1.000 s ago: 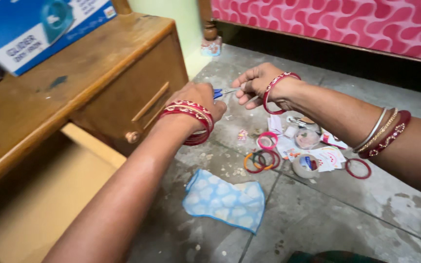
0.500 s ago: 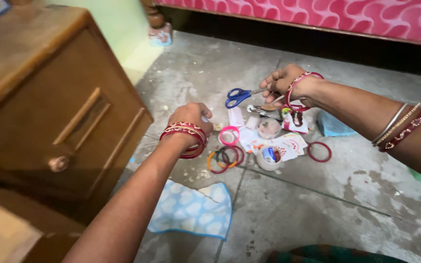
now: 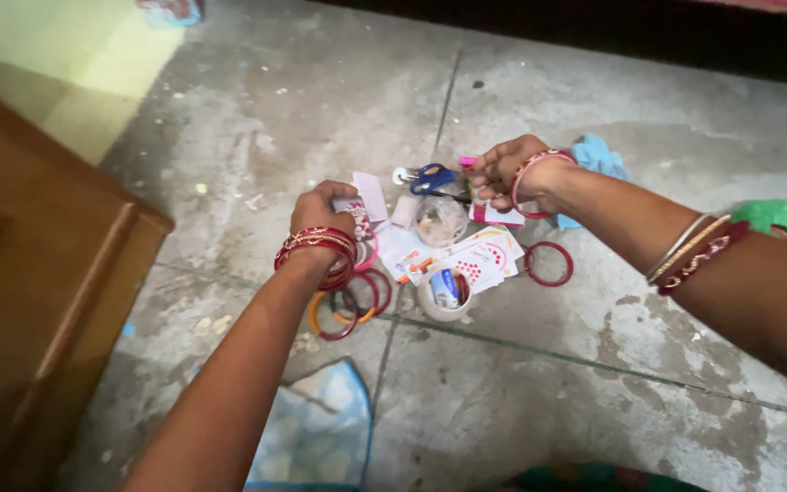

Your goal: The person organizes various small items on the floor, including bangles, scissors, tape, and packets, by picking them up and placing them into a wooden drawer. The person uses a cloth to wipe some items before storing them.

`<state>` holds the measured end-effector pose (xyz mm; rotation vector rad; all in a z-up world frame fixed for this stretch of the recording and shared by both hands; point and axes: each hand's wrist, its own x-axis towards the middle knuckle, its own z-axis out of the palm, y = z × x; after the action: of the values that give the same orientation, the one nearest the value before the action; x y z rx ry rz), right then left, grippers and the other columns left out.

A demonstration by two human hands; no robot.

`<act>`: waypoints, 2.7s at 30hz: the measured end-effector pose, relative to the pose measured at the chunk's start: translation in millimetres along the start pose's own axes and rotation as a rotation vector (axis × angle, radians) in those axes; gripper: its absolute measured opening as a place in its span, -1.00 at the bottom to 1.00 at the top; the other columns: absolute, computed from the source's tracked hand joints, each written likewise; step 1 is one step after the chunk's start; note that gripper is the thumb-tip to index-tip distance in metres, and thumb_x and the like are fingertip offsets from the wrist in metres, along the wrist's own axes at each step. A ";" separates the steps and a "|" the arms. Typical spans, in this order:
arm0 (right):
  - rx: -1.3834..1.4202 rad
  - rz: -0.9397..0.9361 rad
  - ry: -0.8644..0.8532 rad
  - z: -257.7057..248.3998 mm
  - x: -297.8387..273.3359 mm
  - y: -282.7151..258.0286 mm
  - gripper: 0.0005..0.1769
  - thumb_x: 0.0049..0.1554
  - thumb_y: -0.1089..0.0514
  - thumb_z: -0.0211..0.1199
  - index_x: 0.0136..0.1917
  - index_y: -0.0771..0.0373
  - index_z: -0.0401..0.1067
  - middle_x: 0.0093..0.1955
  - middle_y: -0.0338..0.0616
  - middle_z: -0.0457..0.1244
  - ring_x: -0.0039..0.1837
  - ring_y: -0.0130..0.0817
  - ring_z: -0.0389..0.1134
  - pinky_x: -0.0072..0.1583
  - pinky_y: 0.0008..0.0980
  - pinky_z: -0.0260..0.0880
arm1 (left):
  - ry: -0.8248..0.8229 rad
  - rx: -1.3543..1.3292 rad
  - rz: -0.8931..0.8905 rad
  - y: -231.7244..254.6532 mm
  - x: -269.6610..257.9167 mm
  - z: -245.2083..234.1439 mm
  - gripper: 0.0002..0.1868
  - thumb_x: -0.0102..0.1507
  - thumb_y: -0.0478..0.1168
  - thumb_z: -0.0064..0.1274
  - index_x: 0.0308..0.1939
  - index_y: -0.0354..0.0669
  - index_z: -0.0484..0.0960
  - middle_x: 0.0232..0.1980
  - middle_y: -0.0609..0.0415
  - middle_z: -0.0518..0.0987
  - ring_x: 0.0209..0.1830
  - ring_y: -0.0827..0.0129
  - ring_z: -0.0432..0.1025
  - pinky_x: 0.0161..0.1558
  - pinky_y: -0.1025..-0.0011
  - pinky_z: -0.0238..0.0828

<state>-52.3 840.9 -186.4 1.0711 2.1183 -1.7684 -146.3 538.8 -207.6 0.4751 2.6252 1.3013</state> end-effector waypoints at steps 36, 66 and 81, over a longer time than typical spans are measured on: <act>-0.785 -0.879 0.333 92.1 7.0 7.2 -0.59 0.12 0.04 0.31 0.21 0.18 0.43 0.23 0.15 0.17 -0.01 0.17 0.40 -0.02 0.08 0.41 | -0.579 0.769 -0.142 -8.2 -31.2 -85.1 -0.65 0.18 -0.10 0.25 0.02 -0.05 0.66 0.02 -0.16 0.66 0.07 -0.01 0.54 0.11 0.14 0.47; -0.643 -1.082 -0.390 188.1 -176.2 -37.7 -0.23 0.08 -0.09 0.40 0.48 0.15 0.25 0.26 0.01 0.36 0.27 -0.22 0.38 0.27 -0.28 0.35 | -0.125 0.451 0.096 60.3 -177.6 -181.5 -0.58 0.17 -0.13 0.21 0.10 -0.07 0.60 0.07 -0.13 0.59 0.15 -0.01 0.47 0.16 0.12 0.37; -0.525 -1.041 -0.448 231.0 -314.9 -109.8 -0.66 0.15 -0.10 0.31 0.02 0.19 0.55 -0.21 -0.22 0.42 -0.14 -0.54 0.43 -0.10 -0.45 0.44 | 0.316 -0.090 -0.094 81.5 -320.7 -392.6 -0.90 0.33 -0.24 0.08 -0.11 -0.16 0.63 -0.23 0.06 0.68 -0.26 0.42 0.59 -0.22 0.32 0.61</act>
<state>38.1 498.6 11.6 -0.6261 2.7306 -1.3243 55.5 179.4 98.6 0.1381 2.7776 1.5681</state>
